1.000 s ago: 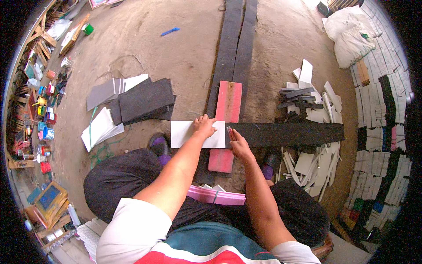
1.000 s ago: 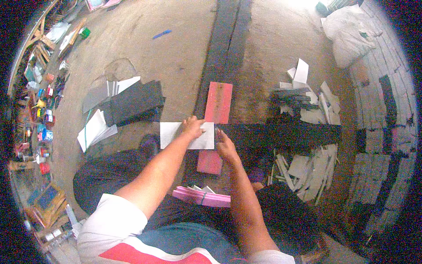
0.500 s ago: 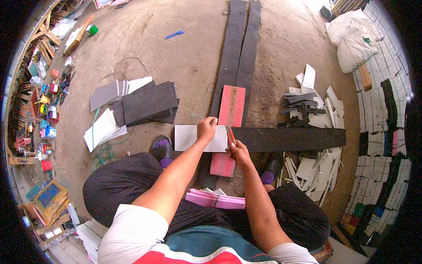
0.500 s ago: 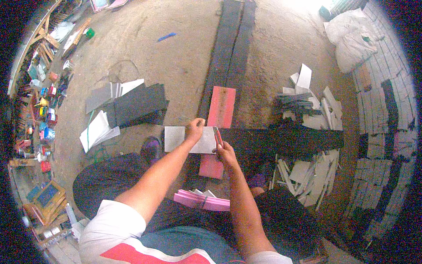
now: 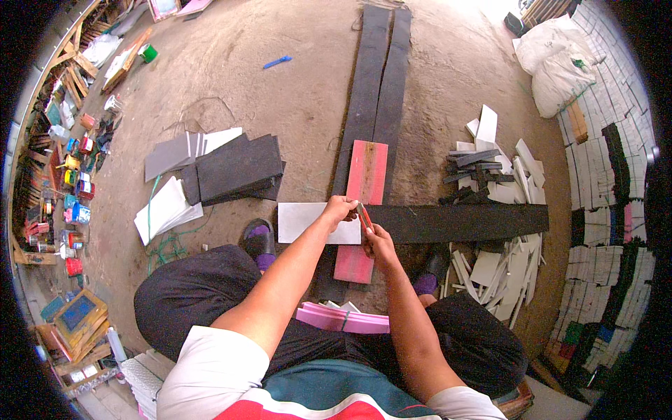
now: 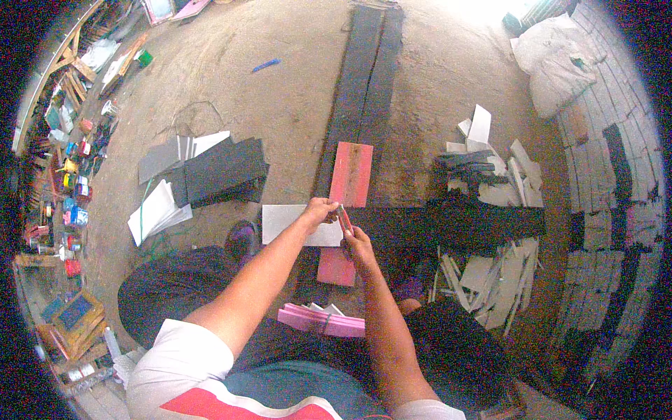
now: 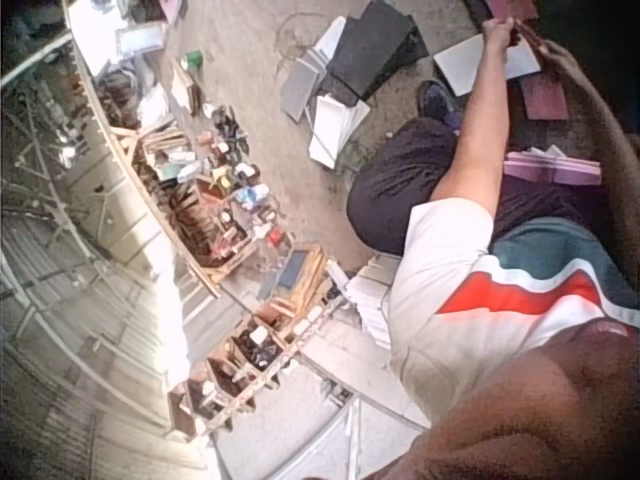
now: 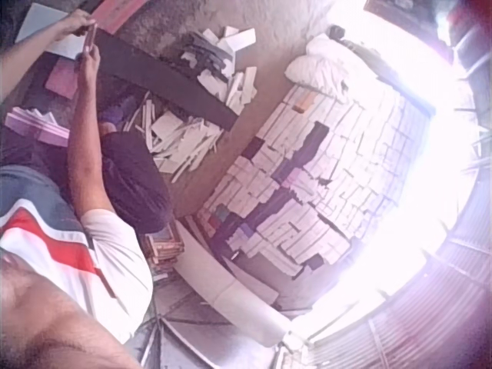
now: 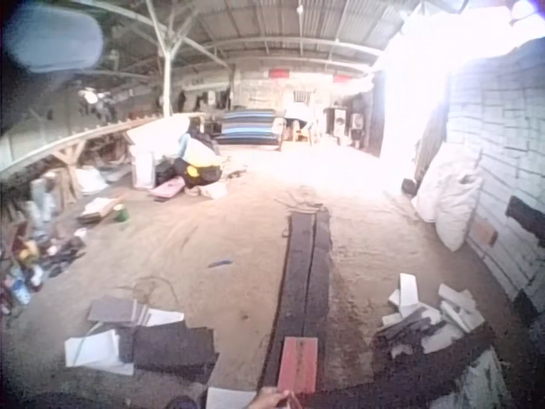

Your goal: The person sits on the floor and repeatedly scores white rectangular sheets using a red utility knife against a pink guide. The person flips each sheet over to score the opposite side, then places the finished pieces into a pile.

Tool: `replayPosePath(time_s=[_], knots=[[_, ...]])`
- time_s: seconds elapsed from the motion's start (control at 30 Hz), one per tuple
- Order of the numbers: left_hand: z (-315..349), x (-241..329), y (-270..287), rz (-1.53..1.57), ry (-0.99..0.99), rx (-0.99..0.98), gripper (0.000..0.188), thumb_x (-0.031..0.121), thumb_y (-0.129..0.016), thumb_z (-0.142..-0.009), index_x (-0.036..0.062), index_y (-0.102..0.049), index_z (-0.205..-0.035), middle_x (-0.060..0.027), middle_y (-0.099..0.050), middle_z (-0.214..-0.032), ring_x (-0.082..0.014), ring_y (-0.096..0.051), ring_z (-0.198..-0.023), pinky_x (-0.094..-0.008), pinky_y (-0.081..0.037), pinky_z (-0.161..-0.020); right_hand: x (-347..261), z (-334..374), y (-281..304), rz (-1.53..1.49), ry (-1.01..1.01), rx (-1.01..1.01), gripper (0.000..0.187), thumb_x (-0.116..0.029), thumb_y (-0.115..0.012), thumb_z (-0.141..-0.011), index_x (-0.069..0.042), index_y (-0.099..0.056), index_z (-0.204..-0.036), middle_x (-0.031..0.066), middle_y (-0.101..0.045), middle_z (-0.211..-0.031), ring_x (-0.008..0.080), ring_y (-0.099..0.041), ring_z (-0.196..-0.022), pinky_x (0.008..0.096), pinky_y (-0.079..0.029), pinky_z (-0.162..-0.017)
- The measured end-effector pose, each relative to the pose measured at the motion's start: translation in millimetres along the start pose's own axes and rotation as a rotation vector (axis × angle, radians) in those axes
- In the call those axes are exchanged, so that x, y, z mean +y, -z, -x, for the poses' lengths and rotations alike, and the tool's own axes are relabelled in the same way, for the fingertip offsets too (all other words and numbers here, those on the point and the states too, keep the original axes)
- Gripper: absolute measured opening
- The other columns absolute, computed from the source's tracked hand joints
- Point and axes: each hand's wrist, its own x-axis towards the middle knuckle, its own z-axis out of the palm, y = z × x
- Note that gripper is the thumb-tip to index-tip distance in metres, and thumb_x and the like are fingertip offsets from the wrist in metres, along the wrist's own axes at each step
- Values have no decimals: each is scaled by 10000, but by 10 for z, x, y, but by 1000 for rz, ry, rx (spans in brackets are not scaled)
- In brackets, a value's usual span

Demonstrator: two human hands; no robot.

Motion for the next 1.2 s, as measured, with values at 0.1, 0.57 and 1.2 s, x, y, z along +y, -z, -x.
replayPosePath(time_s=[0.1, 0.57, 1.2], knots=[[54, 2, -72, -100, -36, 43, 211, 226, -622, -1005, 41, -698, -936, -67, -712, -804, -154, -661, -634, -324, -536, -598, 32, 23, 38, 41, -14, 0, 296, -281, -583, -1019, -62, -592, -1219, -37, -540, -743, 79, -474, -563, 262, -350, -474], [119, 7, -114, -546, -410, 266, 263, 280, -700, -944, 45, -698, -1062, -108, -728, -921, -219, -705, -826, -383, -569, -744, 464, -198, 361, 321, 288, 190, 294, -212, -555, -1035, -38, -565, -1271, 61, -635, -810, 124, -546, -560, 294, -430, -488], [150, -8, 175, -1431, -252, 186, 506, 470, -714, -893, 447, -585, -1382, -104, -543, -1321, -323, -490, -1288, -493, -386, -1083, 110, 12, -112, 996, 332, 318, 644, -63, -554, -937, -190, -375, -1543, 253, -693, -1032, 461, -679, -927, 535, -542, -819]])
